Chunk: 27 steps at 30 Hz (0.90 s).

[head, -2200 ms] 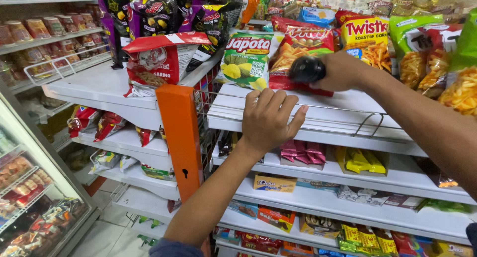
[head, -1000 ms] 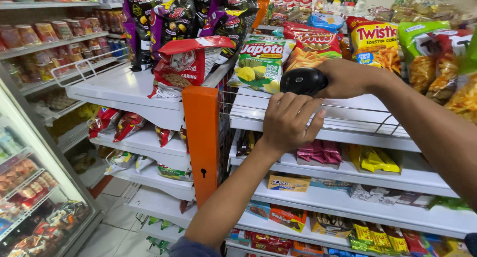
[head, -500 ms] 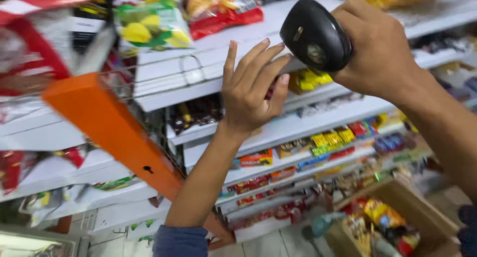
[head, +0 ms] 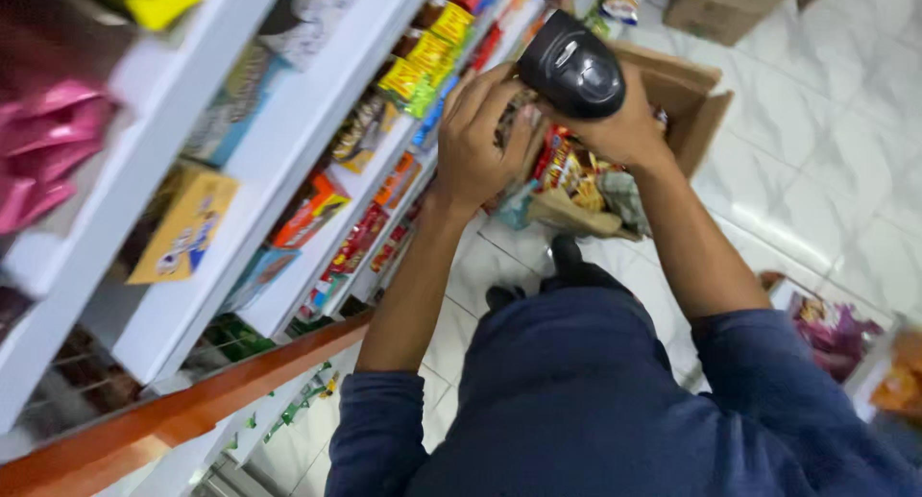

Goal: The person uses a handheld barcode scanner to scan various snack bags from a retail shelf and places them into a cardboard box on the floor.

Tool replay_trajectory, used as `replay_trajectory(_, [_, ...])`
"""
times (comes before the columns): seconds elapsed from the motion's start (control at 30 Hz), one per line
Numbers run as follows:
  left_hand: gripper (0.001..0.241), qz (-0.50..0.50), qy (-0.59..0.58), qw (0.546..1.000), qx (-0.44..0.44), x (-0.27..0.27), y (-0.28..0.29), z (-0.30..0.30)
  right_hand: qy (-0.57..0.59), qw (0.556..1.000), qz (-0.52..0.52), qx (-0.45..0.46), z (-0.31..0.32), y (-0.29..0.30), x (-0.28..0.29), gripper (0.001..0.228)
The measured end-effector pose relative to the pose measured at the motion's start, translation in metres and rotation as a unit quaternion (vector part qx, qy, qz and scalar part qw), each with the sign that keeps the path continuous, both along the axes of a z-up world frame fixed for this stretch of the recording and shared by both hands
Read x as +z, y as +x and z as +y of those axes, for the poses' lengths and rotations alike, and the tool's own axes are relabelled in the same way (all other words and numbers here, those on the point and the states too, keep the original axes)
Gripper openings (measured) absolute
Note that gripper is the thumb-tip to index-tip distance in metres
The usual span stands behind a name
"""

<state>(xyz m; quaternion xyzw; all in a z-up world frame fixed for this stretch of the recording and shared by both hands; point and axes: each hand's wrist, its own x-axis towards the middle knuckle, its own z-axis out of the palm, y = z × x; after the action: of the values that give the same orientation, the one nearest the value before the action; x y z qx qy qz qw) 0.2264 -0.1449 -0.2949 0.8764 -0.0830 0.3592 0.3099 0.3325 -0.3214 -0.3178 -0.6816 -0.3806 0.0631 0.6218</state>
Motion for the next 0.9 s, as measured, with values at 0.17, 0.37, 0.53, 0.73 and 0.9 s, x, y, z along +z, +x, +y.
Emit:
replay_trajectory(0.17, [0.028,0.247,-0.123,0.958,-0.082,-0.115,0.024,-0.057,-0.043,0.991,0.098,-0.086,-0.066,-0.010,-0.117,0.038])
replay_trajectory(0.37, [0.035,0.394,-0.054,0.902,-0.171,-0.229,0.036,-0.088,-0.228,0.959,0.121,-0.120,-0.137,-0.009,-0.224,0.037])
replay_trajectory(0.53, [0.042,0.420,-0.012,0.894,-0.158,-0.309,0.031,-0.110,-0.405,0.904,0.037,-0.131,-0.178,0.014,-0.289,0.053])
replay_trajectory(0.73, [0.025,0.446,-0.015,0.884,-0.143,-0.335,0.033,-0.110,-0.525,0.851,0.017,-0.010,-0.172,0.042,-0.311,0.049])
replay_trajectory(0.9, [0.024,0.459,0.026,0.884,-0.082,-0.340,0.024,-0.115,-0.588,0.806,-0.011,0.071,-0.165,0.035,-0.339,0.038])
